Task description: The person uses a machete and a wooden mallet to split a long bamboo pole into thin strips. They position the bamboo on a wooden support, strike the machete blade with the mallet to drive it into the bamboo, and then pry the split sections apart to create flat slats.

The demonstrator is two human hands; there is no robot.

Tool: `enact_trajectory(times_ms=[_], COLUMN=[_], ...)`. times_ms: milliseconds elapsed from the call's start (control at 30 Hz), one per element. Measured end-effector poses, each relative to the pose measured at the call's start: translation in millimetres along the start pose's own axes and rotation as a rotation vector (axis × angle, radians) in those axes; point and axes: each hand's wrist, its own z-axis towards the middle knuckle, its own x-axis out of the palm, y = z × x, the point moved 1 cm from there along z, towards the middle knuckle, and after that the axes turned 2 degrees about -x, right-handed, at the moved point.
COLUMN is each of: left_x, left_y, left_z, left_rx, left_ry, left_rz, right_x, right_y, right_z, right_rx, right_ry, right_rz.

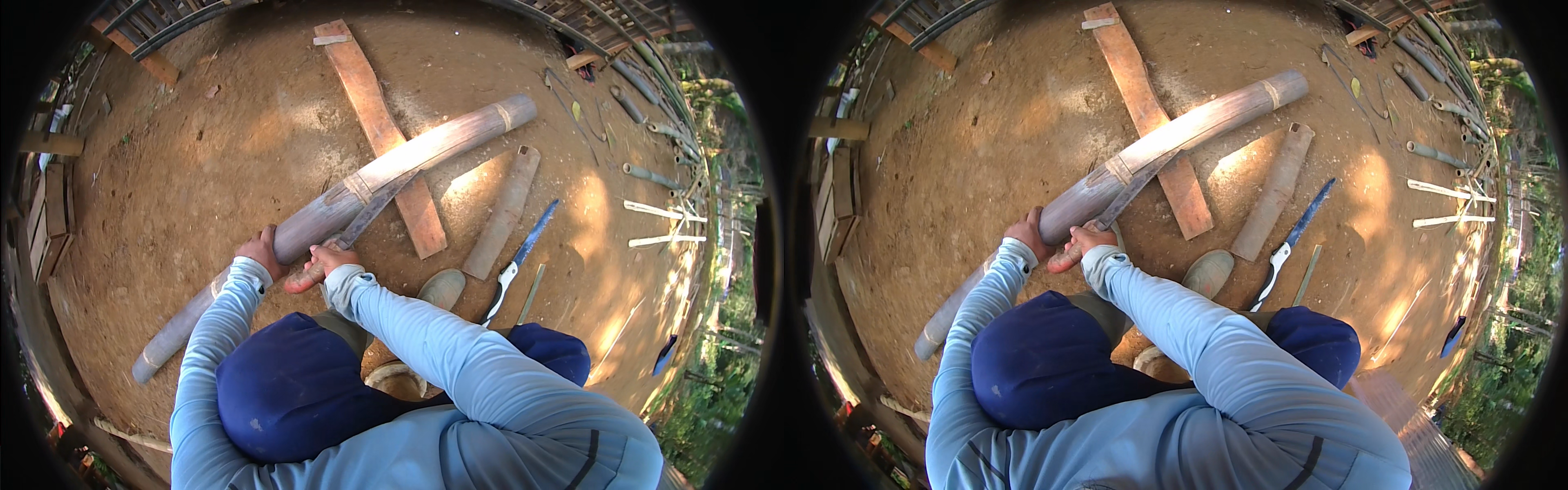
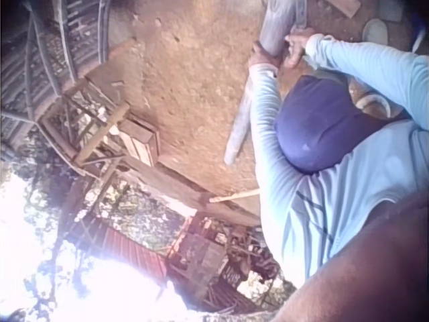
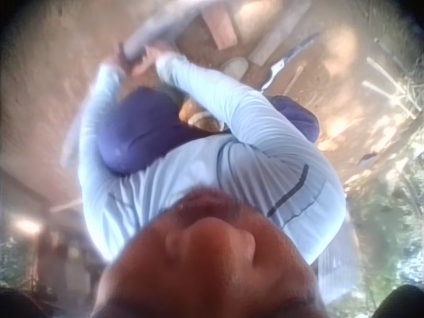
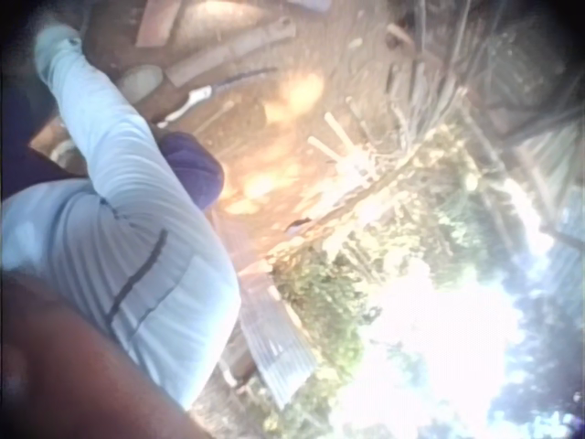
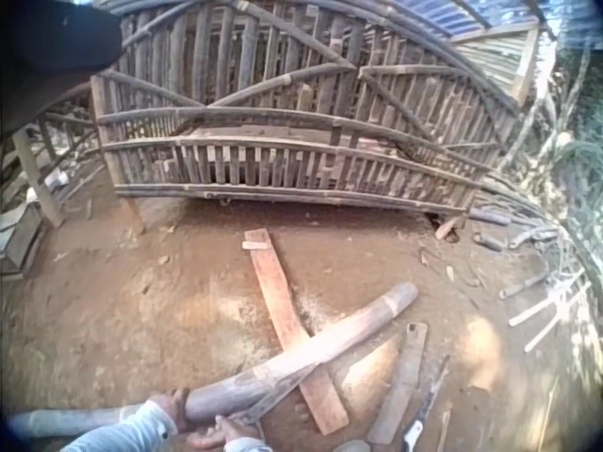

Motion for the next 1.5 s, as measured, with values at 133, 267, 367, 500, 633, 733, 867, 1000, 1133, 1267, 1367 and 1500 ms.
enact_trajectory(times_ms=[133,267,367,500,633,733,867,1000,1133,1267,1367,1500], left_x=[-1,-4,-9,-8,0,0,-8,-7,-10,-8,-11,-9], left_y=[2,2,1,2,11,12,7,8,8,13,15,20], left_z=[2,5,6,9,17,19,19,22,22,28,36,34], left_rx=[-0.003,-0.011,-0.019,0.002,0.039,0.045,0.028,0.029,0.013,0.061,0.103,0.09], left_ry=[0.042,0.06,0.118,0.111,0.066,0.069,0.146,0.131,0.142,0.15,0.221,0.187], left_rz=[0.023,0.032,0.016,0.007,0.008,0.002,0.012,0.024,0.014,0.015,0.012,-0.054], right_x=[-8,-13,-15,-18,-18,-19,-20,-22,-21,-29,-46,-57], right_y=[-1,-1,-3,-3,-5,-5,-7,-9,-8,-10,-10,-4], right_z=[4,7,11,18,22,26,28,33,32,41,61,47], right_rx=[0.029,0.029,0.058,0.071,0.047,0.054,0.052,0.046,0.076,0.111,0.129,0.22], right_ry=[0.044,0.122,0.103,0.145,0.192,0.216,0.227,0.261,0.261,0.289,0.329,0.392], right_rz=[-0.037,0.01,0.006,-0.004,0.015,0.034,0.098,0.089,0.105,0.106,0.134,0.179])
